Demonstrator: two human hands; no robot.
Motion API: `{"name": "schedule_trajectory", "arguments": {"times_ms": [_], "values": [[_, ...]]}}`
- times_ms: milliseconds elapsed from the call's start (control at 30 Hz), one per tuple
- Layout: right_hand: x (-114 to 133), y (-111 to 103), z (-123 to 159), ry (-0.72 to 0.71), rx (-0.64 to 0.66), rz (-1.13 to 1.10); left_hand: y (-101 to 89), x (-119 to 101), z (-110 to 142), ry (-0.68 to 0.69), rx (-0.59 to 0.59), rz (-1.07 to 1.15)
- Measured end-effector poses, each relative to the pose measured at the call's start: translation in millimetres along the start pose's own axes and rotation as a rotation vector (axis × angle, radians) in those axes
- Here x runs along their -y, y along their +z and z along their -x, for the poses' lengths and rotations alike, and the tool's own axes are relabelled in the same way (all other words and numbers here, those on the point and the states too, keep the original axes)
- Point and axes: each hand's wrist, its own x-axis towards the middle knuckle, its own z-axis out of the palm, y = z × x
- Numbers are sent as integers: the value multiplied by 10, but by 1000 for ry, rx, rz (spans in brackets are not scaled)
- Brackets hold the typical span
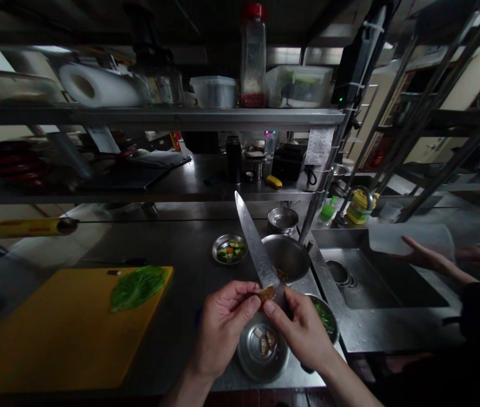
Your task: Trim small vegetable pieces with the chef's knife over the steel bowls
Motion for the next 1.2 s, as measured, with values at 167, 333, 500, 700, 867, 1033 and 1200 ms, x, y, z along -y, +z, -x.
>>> {"name": "schedule_trajectory", "arguments": {"times_ms": [167,333,500,700,867,1033,1200], "values": [[-41,-7,20,-9,-47,90,40,-9,5,13,-12,-22],[-111,-13,21,-40,-87,174,64,-11,13,29,-38,-49],[-112,-7,29,-59,-144,290,97,-13,24,36,-55,-69],[-116,15,49,-83,-187,370,101,8,22,51,-57,-100],[-153,6,65,-113,-241,444,98,39,32,50,-73,-146],[-100,-6,40,-24,-113,173,50,16,25,14,-3,-55],[3,6,10,97,137,-186,-20,-14,0,-48,85,92]]}}
